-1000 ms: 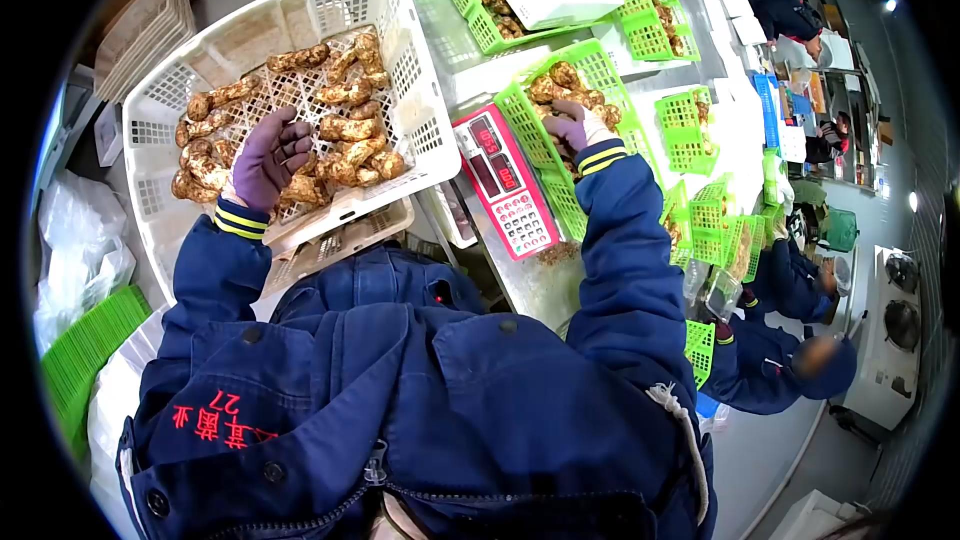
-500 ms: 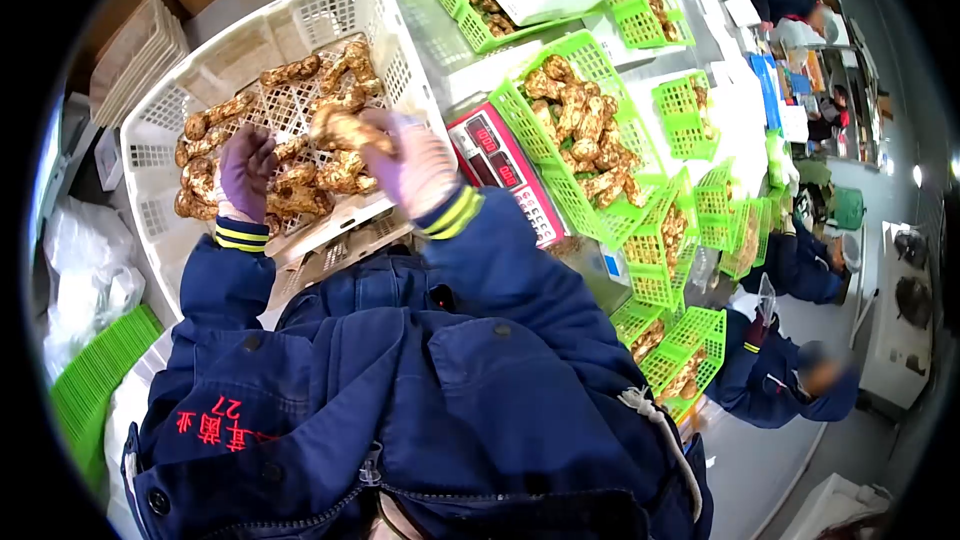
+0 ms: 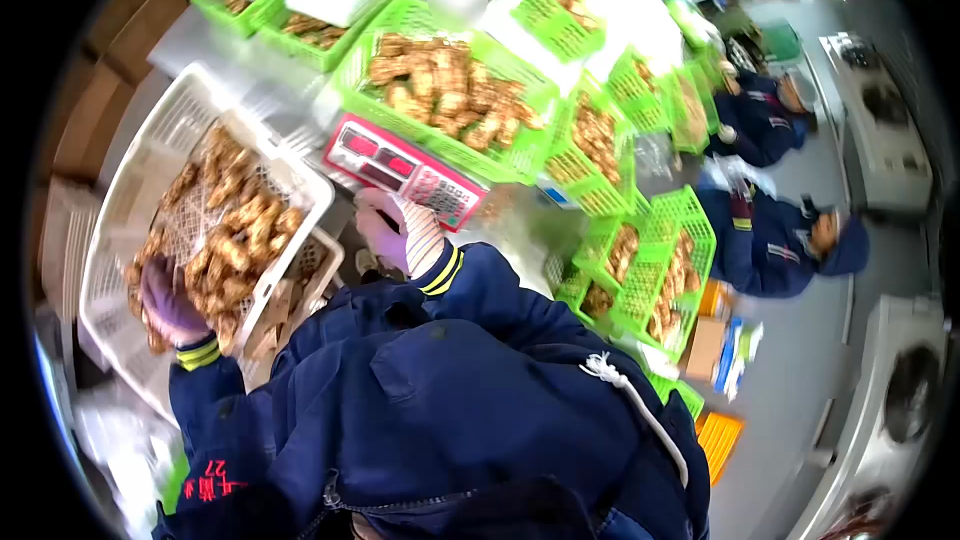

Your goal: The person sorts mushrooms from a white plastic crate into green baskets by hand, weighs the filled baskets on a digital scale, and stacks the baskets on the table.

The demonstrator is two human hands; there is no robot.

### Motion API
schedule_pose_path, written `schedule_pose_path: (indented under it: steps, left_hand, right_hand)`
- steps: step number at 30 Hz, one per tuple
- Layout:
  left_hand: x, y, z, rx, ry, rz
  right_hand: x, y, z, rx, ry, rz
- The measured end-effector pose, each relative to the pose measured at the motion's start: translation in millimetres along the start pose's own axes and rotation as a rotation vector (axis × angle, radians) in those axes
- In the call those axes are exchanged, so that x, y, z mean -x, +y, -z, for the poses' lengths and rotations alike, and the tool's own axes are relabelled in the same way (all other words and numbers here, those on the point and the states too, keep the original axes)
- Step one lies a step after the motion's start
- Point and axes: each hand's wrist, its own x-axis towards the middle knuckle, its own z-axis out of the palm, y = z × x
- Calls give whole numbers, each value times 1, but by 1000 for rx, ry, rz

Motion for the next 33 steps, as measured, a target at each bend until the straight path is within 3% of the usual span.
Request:
schedule_pose_path:
  steps: [1,2,3,5,7,9,11,13,15,17,20,27,33]
  left_hand:
    - [5,18,-14,102,3,13]
    - [7,28,-26,55,-115,-89]
    - [9,38,-41,8,-230,-193]
    - [20,63,-88,-16,-285,-149]
    - [27,60,-119,0,-372,-133]
    - [39,51,-144,-43,-458,-136]
    - [63,42,-169,30,-512,-115]
    - [65,19,-170,52,-588,-131]
    - [63,27,-170,-247,-659,-369]
    - [64,19,-170,-49,-677,-234]
    - [56,9,-169,-78,-726,-322]
    - [65,21,-174,-94,-685,-192]
    - [54,2,-177,-31,-660,-186]
  right_hand:
    - [3,3,12,59,144,-16]
    - [2,3,33,567,317,244]
    - [-7,-19,51,742,346,274]
    - [-23,-12,77,953,423,277]
    - [-49,41,78,1220,344,-41]
    - [-75,54,81,1196,93,-242]
    - [-82,63,81,1166,145,-94]
    - [-86,47,88,1194,147,-88]
    - [-90,33,94,1228,262,-56]
    - [-90,12,100,1253,268,-32]
    - [-63,-27,107,1278,349,38]
    - [93,-99,170,1064,678,341]
    - [235,-126,266,1342,747,137]
